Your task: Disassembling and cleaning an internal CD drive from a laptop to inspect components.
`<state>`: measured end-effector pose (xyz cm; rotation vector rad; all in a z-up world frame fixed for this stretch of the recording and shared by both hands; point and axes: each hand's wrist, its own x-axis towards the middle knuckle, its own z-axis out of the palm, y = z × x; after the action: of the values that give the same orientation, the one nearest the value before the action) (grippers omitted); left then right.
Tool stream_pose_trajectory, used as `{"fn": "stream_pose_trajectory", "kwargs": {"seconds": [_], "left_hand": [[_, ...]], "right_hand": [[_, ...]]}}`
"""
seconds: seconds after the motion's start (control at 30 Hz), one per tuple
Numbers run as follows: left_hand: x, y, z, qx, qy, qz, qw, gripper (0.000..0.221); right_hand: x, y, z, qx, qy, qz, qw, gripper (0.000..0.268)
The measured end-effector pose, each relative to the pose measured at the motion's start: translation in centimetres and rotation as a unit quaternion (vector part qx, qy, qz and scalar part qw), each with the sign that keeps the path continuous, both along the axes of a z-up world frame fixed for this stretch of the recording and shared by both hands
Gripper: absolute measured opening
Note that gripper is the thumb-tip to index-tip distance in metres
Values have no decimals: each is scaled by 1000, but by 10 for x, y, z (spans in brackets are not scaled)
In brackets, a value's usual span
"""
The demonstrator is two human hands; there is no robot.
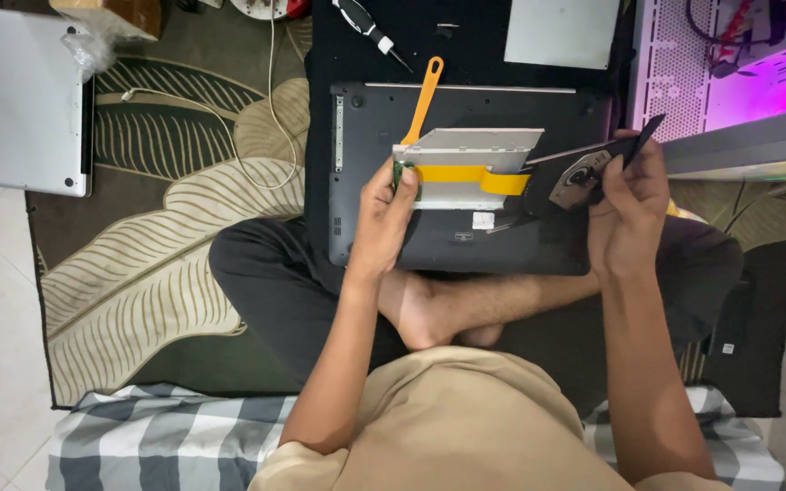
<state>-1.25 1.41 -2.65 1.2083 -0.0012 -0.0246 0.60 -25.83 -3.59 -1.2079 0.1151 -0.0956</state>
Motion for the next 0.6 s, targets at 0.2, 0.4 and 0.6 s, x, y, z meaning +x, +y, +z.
{"fn": "stream_pose_trajectory", "kwargs": {"seconds": [0.2,0.4,0.6], "left_hand": [[0,-1,-2,-25,1,0,1000,54],[2,-11,0,-48,22,63,997,45],[2,-10,6,-29,17,65,997,40]], "right_hand": [[1,2,5,12,4,6,1000,24],[4,11,10,-36,4,-20,999,25],[1,13,17,-28,6,-18,999,23]]}}
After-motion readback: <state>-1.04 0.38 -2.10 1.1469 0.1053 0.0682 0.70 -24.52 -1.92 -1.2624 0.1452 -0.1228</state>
